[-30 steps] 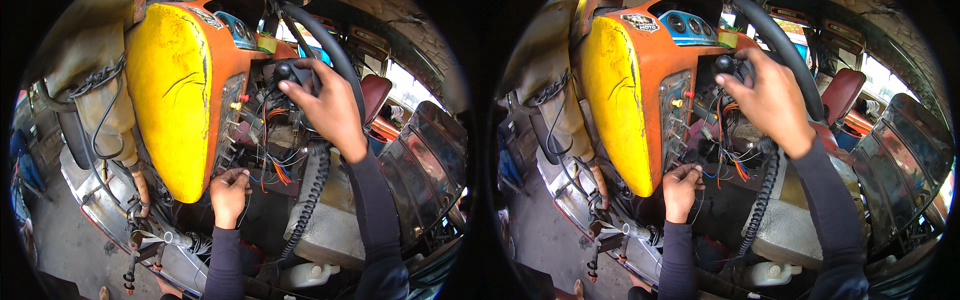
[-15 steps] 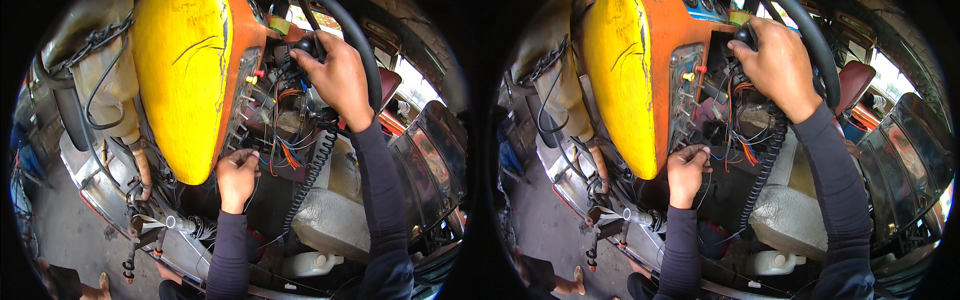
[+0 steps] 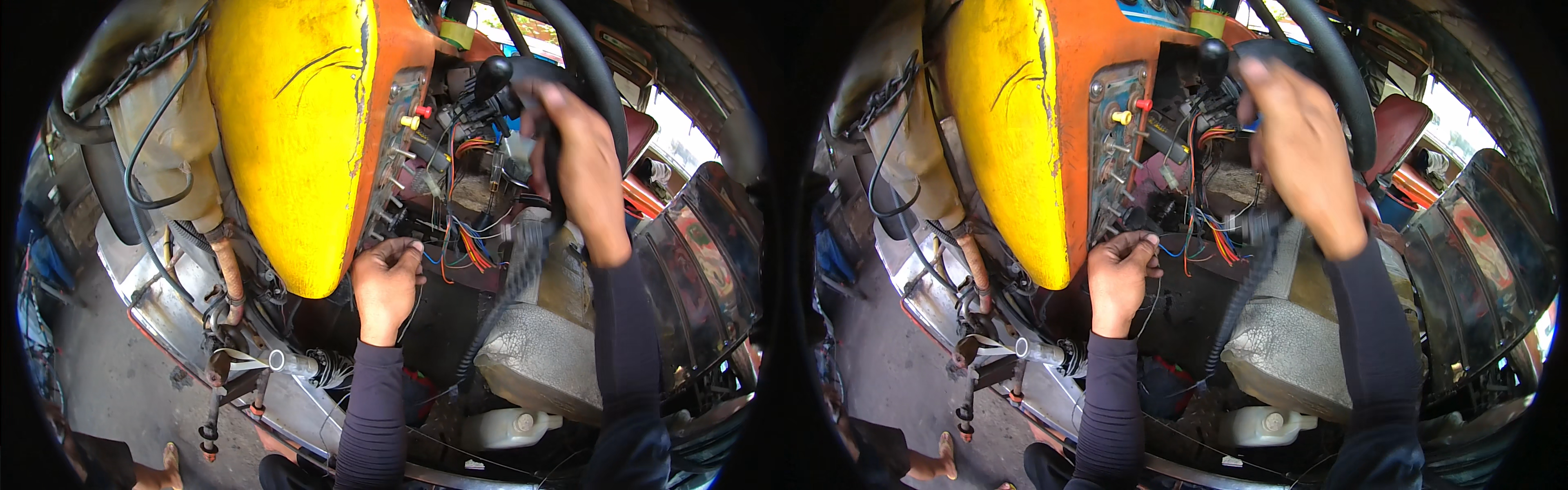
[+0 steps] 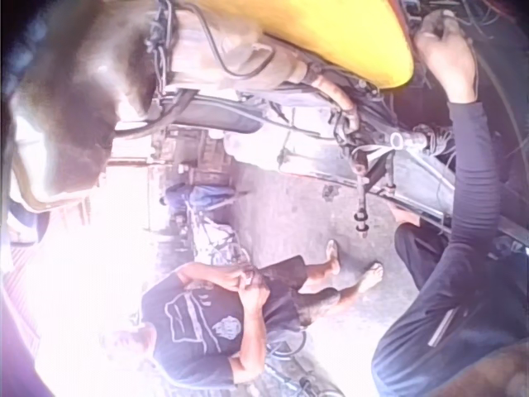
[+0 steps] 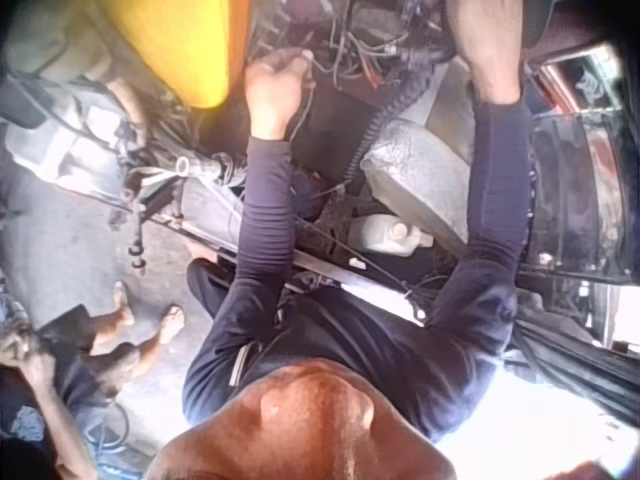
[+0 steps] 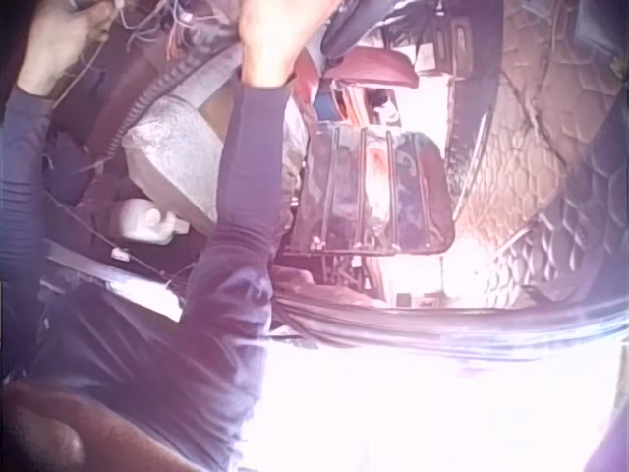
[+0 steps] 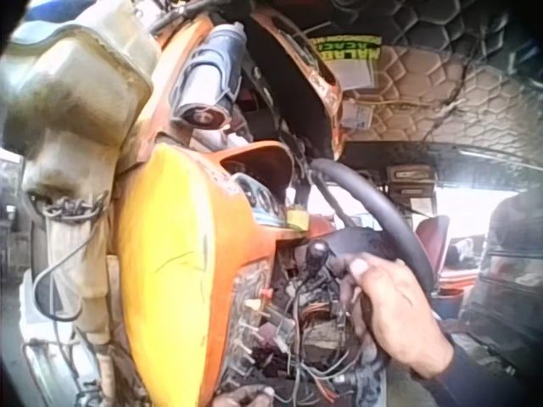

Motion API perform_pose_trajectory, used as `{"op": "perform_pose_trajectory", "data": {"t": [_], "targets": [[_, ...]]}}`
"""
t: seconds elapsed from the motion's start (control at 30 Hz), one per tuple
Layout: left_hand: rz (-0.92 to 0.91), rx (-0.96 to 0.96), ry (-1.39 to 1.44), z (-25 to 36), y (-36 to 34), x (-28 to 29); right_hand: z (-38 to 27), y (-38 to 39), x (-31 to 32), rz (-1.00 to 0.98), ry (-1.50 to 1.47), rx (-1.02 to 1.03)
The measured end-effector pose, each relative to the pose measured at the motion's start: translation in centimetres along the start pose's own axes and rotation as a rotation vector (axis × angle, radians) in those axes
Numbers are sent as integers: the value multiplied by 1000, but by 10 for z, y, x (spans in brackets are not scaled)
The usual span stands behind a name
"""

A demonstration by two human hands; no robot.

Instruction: The person works on a vehicle's exposed wiring harness, separating and joining individual wires by hand. They repeatedly test connections using a handheld probe, creating small sparks at contact points to check continuity.

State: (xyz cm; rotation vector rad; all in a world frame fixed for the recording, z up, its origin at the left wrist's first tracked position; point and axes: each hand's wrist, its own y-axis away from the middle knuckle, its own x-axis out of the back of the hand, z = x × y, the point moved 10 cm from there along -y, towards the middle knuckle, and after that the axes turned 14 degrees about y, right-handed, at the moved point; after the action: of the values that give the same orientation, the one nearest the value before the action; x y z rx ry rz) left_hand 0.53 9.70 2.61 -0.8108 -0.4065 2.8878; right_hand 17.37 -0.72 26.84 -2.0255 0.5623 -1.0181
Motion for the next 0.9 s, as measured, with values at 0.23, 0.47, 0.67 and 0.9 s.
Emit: {"op": "perform_pose_trajectory", "data": {"t": [0.23,0.47,0.67,0.9], "targets": [[-7,5,-6,3,1,-7,71,138,-66,-618,-375,-586],[2,0,-48,5,0,-3,86,131,-84,-798,-326,-625],[-4,-6,-36,4,0,-6,91,124,-97,-875,-182,-567],[8,-15,-18,2,-1,0,88,119,-107,-916,-125,-559]]}}
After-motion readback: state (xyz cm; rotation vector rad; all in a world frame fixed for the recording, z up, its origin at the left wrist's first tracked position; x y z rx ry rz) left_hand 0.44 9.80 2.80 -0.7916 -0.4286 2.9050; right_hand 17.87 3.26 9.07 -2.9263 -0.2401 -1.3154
